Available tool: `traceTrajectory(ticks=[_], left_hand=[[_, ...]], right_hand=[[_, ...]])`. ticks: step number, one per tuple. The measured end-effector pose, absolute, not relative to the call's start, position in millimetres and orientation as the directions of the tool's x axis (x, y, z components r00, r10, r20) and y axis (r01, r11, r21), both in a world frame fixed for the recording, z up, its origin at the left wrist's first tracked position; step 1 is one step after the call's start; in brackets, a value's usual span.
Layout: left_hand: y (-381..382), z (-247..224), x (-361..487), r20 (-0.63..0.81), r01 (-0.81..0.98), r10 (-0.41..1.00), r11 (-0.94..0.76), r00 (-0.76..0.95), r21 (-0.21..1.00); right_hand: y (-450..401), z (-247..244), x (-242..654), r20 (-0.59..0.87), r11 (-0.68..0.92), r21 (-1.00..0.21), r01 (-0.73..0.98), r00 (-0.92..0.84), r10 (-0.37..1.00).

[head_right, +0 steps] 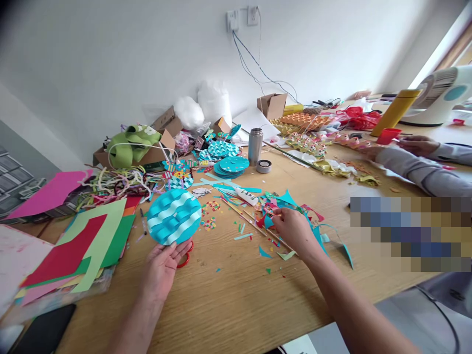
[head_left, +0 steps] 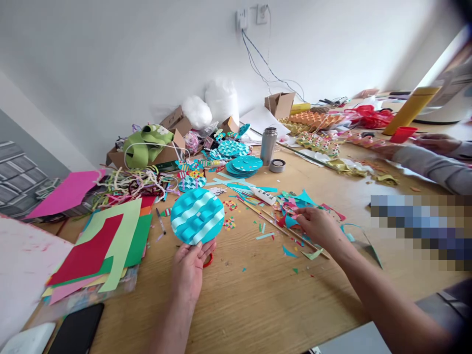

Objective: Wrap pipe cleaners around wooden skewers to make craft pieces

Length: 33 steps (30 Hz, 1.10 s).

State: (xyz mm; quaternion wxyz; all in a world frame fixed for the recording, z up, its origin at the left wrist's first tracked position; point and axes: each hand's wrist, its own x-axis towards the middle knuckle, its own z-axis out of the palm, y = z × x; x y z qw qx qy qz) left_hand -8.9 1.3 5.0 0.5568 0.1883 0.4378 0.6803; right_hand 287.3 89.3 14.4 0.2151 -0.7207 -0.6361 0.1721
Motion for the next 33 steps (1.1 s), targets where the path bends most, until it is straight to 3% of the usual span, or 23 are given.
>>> traceTrajectory(ticks=[9, 14, 21, 29, 31, 33], left_hand=[[1, 5, -9, -0.238, -0.583, 0.928, 0.029, -0.285, 0.812], [1, 7, -10, -0.235, -0.584, 0.929, 0.026, -0.285, 0.811], [0, 6, -9, -0.229, -0.584, 0.938, 0.035, -0.261, 0.811], [1, 3, -9, -0.224, -0.59, 0.952, 0.06, -0.208, 0.805], [1, 3, -10, -0.22, -0.588, 0.952, 0.056, -0.212, 0.807], [0, 4, -10, -0.217, -0.583, 0.953, 0.055, -0.212, 0.81]], right_hand=[[95, 43, 272, -0.014, -0.028, -0.337, 0.941, 0.024, 1.0], [100, 55, 273, -0.116, 0.061, -0.399, 0.915, -0.116, 0.986], [97, 43, 284, -0.072, 0.15, -0.439, 0.886, -0.201, 0.977], [98, 58, 264, -0.167, 0.226, -0.657, 0.72, -0.43, 0.887], [99, 60, 263, -0.199, 0.271, -0.624, 0.733, -0.485, 0.852], [100, 59, 265, -0.163, 0.34, -0.518, 0.785, -0.481, 0.861]])
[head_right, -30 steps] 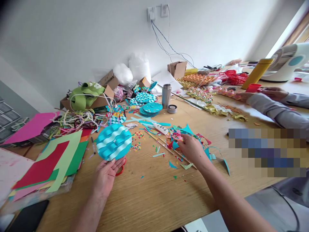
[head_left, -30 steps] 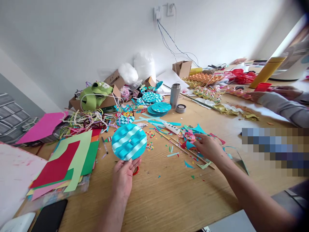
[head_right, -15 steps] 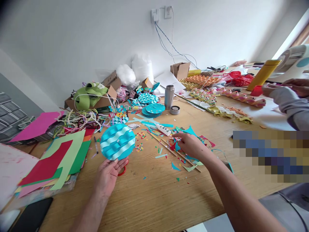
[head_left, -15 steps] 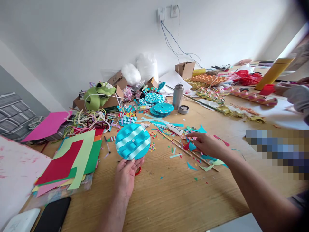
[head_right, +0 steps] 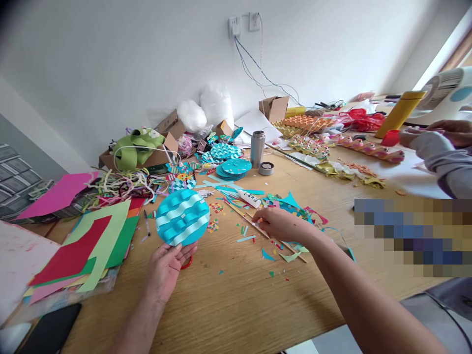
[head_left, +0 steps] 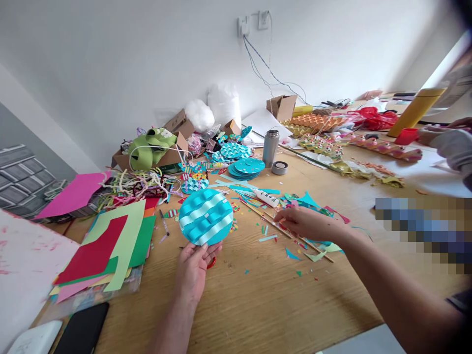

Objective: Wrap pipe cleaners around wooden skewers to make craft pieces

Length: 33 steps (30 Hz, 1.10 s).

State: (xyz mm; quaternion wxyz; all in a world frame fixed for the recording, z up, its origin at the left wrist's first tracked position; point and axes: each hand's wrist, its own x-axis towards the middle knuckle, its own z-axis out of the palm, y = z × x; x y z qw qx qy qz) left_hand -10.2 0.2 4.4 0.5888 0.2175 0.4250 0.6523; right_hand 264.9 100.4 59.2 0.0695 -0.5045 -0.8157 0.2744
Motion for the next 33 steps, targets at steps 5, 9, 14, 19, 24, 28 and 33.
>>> traceTrajectory(ticks=[5, 9, 14, 19, 24, 28, 33], left_hand=[[-1, 6, -9, -0.218, -0.575, 0.955, 0.066, -0.201, 0.815], [0, 7, -9, -0.222, -0.576, 0.953, 0.064, -0.208, 0.815], [0, 9, -7, -0.235, -0.576, 0.95, 0.077, -0.206, 0.814], [-1, 10, -7, -0.237, -0.573, 0.951, 0.083, -0.199, 0.815], [-1, 11, -8, -0.23, -0.584, 0.949, 0.064, -0.215, 0.809], [-1, 11, -7, -0.229, -0.582, 0.958, 0.087, -0.174, 0.809], [-1, 11, -7, -0.231, -0.563, 0.963, 0.114, -0.141, 0.819]], right_hand=[[99, 60, 273, -0.151, 0.435, -0.414, 0.8, -0.531, 0.834], [95, 63, 270, -0.282, 0.449, -0.495, 0.744, -0.626, 0.727], [78, 50, 249, -0.297, 0.633, -0.135, 0.762, -0.64, 0.708], [61, 45, 218, -0.195, 0.563, 0.106, 0.819, -0.539, 0.82], [70, 72, 214, -0.102, 0.539, 0.182, 0.823, -0.529, 0.842], [84, 81, 208, 0.138, 0.488, -0.173, 0.855, -0.47, 0.872], [91, 66, 184, 0.244, 0.362, -0.871, 0.331, -0.349, 0.905]])
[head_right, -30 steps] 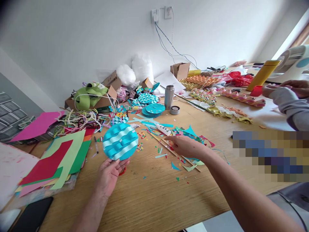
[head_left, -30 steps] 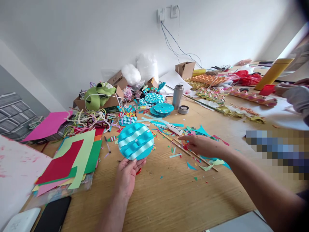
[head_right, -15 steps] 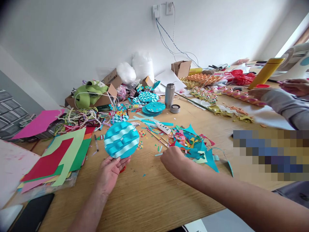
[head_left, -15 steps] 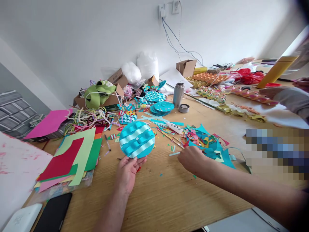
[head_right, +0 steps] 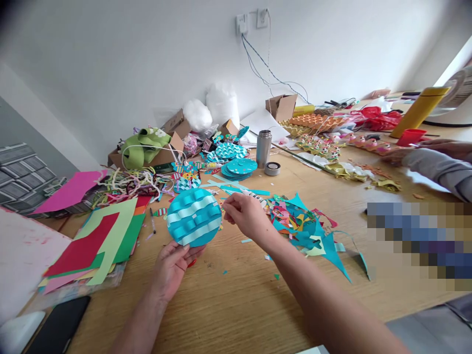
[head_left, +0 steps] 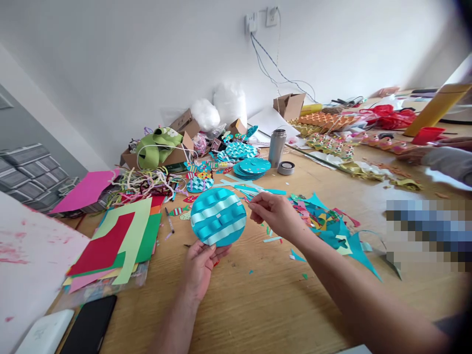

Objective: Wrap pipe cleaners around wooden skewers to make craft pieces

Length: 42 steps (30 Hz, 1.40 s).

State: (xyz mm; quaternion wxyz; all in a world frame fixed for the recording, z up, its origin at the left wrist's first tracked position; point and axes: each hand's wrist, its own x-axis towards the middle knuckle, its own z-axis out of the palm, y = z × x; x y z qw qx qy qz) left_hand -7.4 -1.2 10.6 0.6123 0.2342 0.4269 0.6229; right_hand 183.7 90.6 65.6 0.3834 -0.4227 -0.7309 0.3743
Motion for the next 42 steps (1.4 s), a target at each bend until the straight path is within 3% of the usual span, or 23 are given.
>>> traceTrajectory(ticks=[2, 5, 18, 42], left_hand=[[-1, 10, -8, -0.234, -0.551, 0.963, 0.123, -0.135, 0.825], [-1, 7, -9, -0.223, -0.533, 0.965, 0.117, -0.139, 0.838], [-1, 4, -13, -0.214, -0.461, 0.963, 0.117, -0.163, 0.88], [1, 1, -12, -0.185, -0.42, 0.96, 0.082, -0.21, 0.904]], right_hand=[[90, 56, 176, 0.226, 0.282, -0.943, 0.179, -0.28, 0.933], [89, 43, 173, 0.219, 0.253, -0.96, 0.122, -0.238, 0.946], [93, 29, 179, 0.265, 0.35, -0.869, 0.35, -0.267, 0.926], [95, 28, 180, 0.265, 0.35, -0.862, 0.368, -0.262, 0.928]])
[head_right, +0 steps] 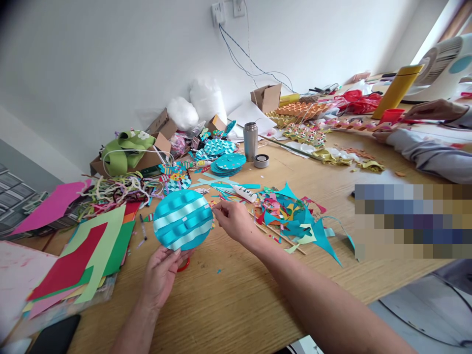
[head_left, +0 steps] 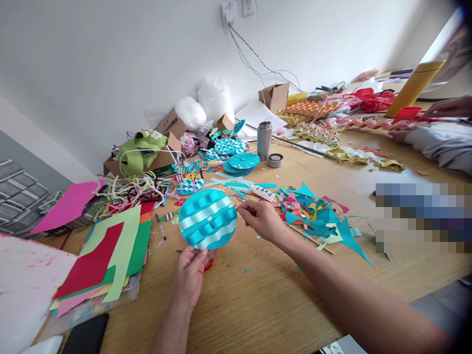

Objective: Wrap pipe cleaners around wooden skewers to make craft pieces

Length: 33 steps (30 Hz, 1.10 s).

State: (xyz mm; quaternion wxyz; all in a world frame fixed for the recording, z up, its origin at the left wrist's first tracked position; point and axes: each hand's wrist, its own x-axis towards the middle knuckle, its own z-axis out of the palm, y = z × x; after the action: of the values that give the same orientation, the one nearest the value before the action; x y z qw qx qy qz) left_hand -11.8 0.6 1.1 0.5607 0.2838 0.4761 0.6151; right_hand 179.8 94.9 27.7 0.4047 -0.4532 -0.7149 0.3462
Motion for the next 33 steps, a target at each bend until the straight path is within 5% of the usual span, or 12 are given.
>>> traceTrajectory(ticks=[33], left_hand=[[-1.1, 5.9, -9.5, -0.229, -0.391, 0.958, 0.148, -0.171, 0.908]], right_hand=[[89.4, 19.9, 173.1, 0.329, 0.399, -0.819, 0.413, -0.231, 0.916]])
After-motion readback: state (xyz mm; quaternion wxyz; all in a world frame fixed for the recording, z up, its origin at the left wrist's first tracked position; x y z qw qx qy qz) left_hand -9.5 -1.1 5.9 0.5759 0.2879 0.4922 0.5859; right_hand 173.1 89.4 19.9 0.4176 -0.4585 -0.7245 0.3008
